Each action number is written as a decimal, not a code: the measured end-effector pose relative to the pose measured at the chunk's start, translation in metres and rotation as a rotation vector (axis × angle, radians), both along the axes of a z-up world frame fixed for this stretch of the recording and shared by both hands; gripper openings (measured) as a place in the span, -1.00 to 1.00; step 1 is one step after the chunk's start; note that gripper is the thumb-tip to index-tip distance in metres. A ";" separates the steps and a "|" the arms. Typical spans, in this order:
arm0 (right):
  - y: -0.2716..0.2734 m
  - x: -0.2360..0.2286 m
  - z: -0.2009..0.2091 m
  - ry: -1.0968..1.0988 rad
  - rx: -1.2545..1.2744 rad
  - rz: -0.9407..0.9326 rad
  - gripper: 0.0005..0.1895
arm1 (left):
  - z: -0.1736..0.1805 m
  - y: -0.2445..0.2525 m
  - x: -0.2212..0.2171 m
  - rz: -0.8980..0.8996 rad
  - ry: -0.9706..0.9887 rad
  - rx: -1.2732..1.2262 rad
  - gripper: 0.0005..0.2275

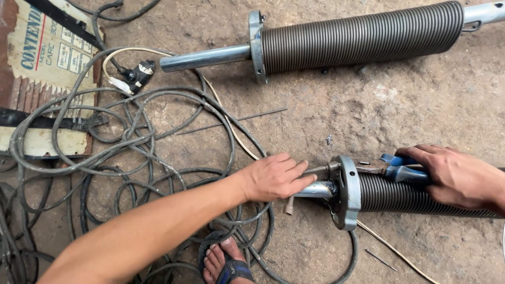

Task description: Assembling industrial spring shafts by aligning components with a metal rod and inserting bolts from a box.

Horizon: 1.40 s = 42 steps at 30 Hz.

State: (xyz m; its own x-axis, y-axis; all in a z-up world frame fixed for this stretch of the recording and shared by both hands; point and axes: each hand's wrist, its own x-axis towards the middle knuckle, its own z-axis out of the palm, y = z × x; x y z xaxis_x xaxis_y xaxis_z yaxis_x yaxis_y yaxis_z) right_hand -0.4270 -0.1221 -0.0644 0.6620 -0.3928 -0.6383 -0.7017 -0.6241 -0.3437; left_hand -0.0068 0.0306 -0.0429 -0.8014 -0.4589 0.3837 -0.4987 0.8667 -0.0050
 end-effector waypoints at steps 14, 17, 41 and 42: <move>0.009 0.016 0.026 0.035 -0.021 -0.049 -0.03 | 0.037 -0.004 0.010 0.395 0.261 0.830 -0.74; 0.008 0.013 0.020 0.013 -0.021 -0.027 -0.05 | 0.071 -0.019 -0.003 0.775 0.445 1.409 -0.80; 0.004 0.008 0.012 -0.001 -0.030 -0.008 -0.02 | 0.018 -0.046 0.007 0.609 0.597 1.851 -0.77; 0.004 0.004 0.008 -0.018 -0.030 0.007 0.04 | 0.019 -0.046 0.005 0.636 0.595 1.849 -0.77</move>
State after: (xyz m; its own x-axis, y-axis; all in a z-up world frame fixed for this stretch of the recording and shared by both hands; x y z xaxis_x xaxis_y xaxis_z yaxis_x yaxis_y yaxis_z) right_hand -0.4227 -0.1185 -0.0568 0.6761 -0.4070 -0.6142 -0.6912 -0.6390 -0.3374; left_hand -0.0016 -0.0152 -0.0237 -0.3815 -0.6353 -0.6715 -0.2781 -0.6139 0.7388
